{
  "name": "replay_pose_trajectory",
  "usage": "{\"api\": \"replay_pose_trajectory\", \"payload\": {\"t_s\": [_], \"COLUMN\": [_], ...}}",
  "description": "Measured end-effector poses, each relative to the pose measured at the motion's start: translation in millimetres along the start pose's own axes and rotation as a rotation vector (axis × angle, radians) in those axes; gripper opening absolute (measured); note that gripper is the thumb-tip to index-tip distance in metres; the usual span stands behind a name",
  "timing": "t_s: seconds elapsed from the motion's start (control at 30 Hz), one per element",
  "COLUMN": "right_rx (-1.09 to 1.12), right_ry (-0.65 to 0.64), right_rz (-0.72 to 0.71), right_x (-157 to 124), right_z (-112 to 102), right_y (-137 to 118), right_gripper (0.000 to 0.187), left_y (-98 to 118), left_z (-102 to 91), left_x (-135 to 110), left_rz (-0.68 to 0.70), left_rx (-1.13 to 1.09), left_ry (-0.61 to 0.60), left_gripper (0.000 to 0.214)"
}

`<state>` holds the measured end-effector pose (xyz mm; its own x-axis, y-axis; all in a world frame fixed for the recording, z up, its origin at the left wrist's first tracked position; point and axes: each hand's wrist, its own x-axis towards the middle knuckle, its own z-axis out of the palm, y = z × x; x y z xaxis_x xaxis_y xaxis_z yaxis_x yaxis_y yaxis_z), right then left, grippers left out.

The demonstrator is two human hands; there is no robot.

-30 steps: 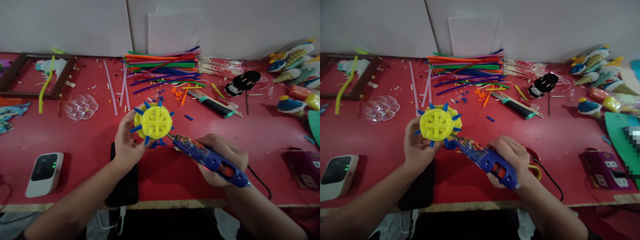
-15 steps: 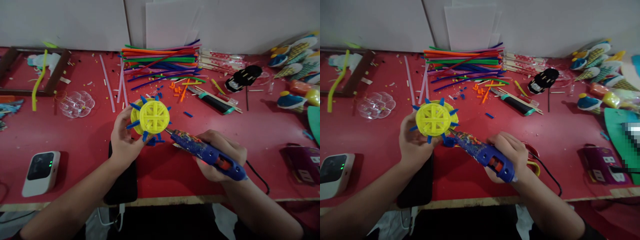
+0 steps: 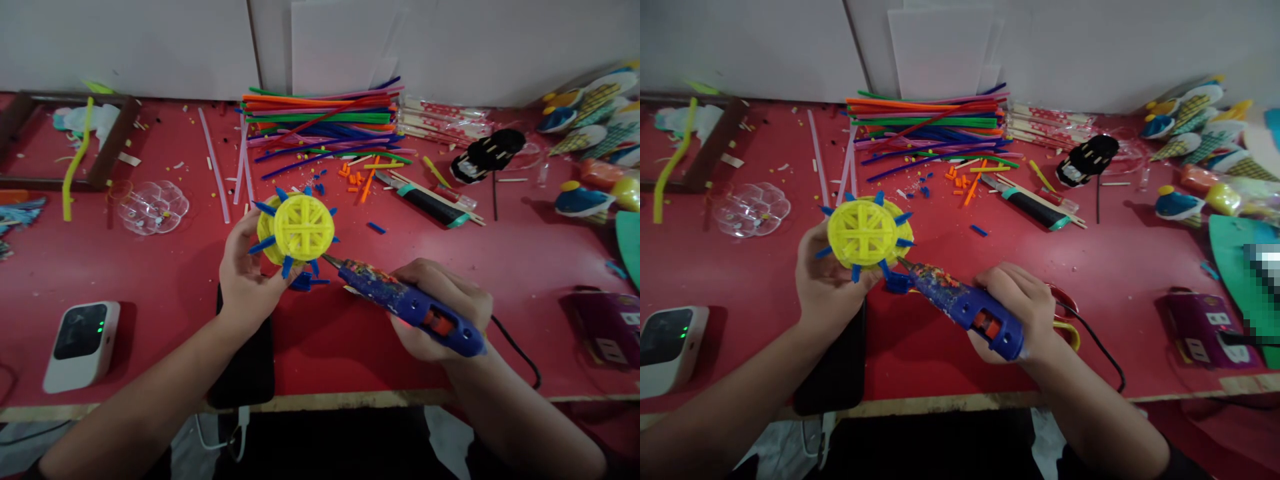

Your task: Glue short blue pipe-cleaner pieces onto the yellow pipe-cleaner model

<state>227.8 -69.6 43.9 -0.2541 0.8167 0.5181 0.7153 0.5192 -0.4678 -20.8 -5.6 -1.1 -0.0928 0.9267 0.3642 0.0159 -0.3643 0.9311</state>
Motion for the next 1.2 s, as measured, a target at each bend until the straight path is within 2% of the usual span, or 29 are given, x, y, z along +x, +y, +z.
{"api": "replay_pose_trajectory", "payload": {"t_s": [0.17,0.33,0.43,0.53,0.6,0.67,0.8,0.93,1.03,1.13,1.2], "right_rx": [-0.109,-0.389,-0.430,-0.411,-0.386,-0.341,-0.345,-0.409,-0.261,0.075,0.297], "right_ry": [-0.060,-0.249,-0.321,-0.231,-0.194,-0.241,-0.386,-0.461,-0.381,-0.157,-0.032], "right_rz": [0.065,0.129,0.134,0.121,0.091,0.038,-0.054,-0.062,-0.078,-0.096,-0.012], "right_x": [2,2,4,11,17,23,31,34,34,34,32], "right_z": [4,14,14,12,14,20,39,51,47,37,32], "right_y": [9,25,27,17,7,-4,-18,-21,-20,-20,-22], "right_gripper": [0.019,0.038,0.041,0.034,0.023,0.016,0.015,0.014,0.016,0.012,0.007], "left_y": [0,2,3,2,0,0,0,0,0,-4,-8], "left_z": [3.5,6.7,6.4,6.1,6.5,7.0,7.2,6.1,5.0,2.7,0.8], "left_x": [2,8,10,10,9,9,9,8,7,5,3], "left_rz": [0.017,-0.117,-0.160,-0.141,-0.126,-0.121,-0.104,-0.067,-0.087,-0.052,-0.011], "left_rx": [-0.031,-0.101,-0.128,-0.116,-0.108,-0.118,-0.128,-0.079,-0.048,-0.024,-0.003], "left_ry": [0.089,0.187,0.192,0.184,0.186,0.186,0.157,0.138,0.109,0.077,0.051], "left_gripper": [0.074,0.068,0.069,0.066,0.066,0.064,0.057,0.056,0.056,0.062,0.067]}}
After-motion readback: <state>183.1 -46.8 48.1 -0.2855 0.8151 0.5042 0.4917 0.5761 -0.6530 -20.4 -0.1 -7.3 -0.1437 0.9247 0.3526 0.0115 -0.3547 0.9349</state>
